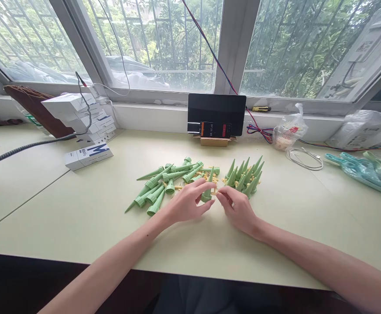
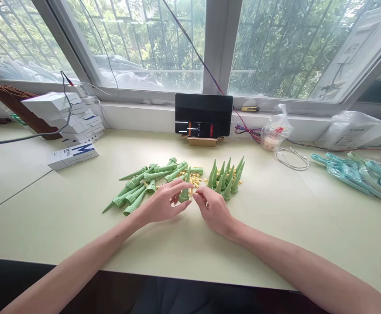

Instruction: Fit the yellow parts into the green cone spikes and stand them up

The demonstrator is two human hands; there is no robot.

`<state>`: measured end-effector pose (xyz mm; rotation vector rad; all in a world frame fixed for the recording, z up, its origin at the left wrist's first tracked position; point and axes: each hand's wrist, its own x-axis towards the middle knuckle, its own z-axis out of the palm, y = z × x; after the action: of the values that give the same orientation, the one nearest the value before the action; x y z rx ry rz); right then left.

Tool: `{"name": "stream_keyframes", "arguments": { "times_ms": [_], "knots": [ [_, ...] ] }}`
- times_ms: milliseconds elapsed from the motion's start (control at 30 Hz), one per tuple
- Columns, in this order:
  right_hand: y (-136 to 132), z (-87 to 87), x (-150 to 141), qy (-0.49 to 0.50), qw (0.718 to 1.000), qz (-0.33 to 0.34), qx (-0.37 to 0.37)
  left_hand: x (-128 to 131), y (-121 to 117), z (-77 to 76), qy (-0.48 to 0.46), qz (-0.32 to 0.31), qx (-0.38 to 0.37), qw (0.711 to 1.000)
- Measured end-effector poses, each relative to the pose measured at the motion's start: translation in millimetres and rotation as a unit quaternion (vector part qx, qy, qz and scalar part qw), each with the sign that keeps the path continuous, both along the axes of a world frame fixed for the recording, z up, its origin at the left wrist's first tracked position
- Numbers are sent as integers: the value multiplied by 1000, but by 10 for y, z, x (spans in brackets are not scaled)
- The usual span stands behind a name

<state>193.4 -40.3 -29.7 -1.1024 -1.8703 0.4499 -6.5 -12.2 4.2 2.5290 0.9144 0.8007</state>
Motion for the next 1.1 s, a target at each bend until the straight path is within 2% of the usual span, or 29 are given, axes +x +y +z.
{"name": "stream_keyframes", "arguments": {
  "times_ms": [233, 567, 1100],
  "knots": [
    [-17, 29, -10, 9, 1000, -4, -13, 1, 5, 7, -3, 2, 0, 1000],
    [-18, 2, -7, 20, 999, -2, 36, -6, 3, 6, -8, 6, 7, 1000],
    [-9, 20, -8, 2, 1000, 0, -11, -7, 20, -7, -3, 4, 8, 1000]
  ]
}}
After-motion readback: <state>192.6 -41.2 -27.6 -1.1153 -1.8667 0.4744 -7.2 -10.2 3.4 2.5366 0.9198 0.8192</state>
